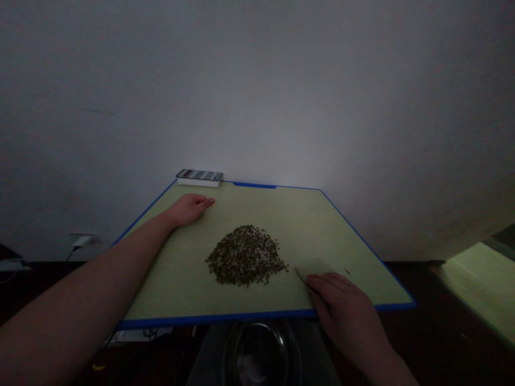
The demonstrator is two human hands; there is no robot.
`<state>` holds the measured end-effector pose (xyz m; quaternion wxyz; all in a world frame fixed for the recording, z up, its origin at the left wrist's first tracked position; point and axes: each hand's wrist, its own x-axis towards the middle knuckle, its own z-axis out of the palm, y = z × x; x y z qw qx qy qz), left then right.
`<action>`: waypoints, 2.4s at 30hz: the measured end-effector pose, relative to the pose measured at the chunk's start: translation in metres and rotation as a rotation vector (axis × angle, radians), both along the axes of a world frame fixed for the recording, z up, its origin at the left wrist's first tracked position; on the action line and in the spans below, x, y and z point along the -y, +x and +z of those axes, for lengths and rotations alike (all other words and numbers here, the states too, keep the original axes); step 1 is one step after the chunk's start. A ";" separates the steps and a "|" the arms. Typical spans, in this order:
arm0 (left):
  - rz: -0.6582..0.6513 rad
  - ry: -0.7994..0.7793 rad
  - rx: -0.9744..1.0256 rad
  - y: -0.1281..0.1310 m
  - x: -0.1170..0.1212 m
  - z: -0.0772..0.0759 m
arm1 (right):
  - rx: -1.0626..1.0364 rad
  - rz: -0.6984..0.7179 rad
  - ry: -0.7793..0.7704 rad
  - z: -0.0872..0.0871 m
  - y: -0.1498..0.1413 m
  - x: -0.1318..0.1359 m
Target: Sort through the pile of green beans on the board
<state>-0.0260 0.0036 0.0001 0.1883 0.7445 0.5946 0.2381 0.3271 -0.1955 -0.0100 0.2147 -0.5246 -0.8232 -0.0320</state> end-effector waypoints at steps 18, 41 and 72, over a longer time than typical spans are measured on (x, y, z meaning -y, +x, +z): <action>0.011 -0.004 -0.022 0.000 0.001 0.001 | 0.013 -0.002 -0.068 0.003 -0.009 -0.017; -0.016 0.045 -0.066 -0.003 -0.004 -0.002 | 0.175 -0.237 -0.102 0.014 0.022 -0.070; -0.026 0.036 -0.069 -0.002 -0.004 -0.002 | 0.115 -0.071 -0.156 0.028 -0.017 -0.072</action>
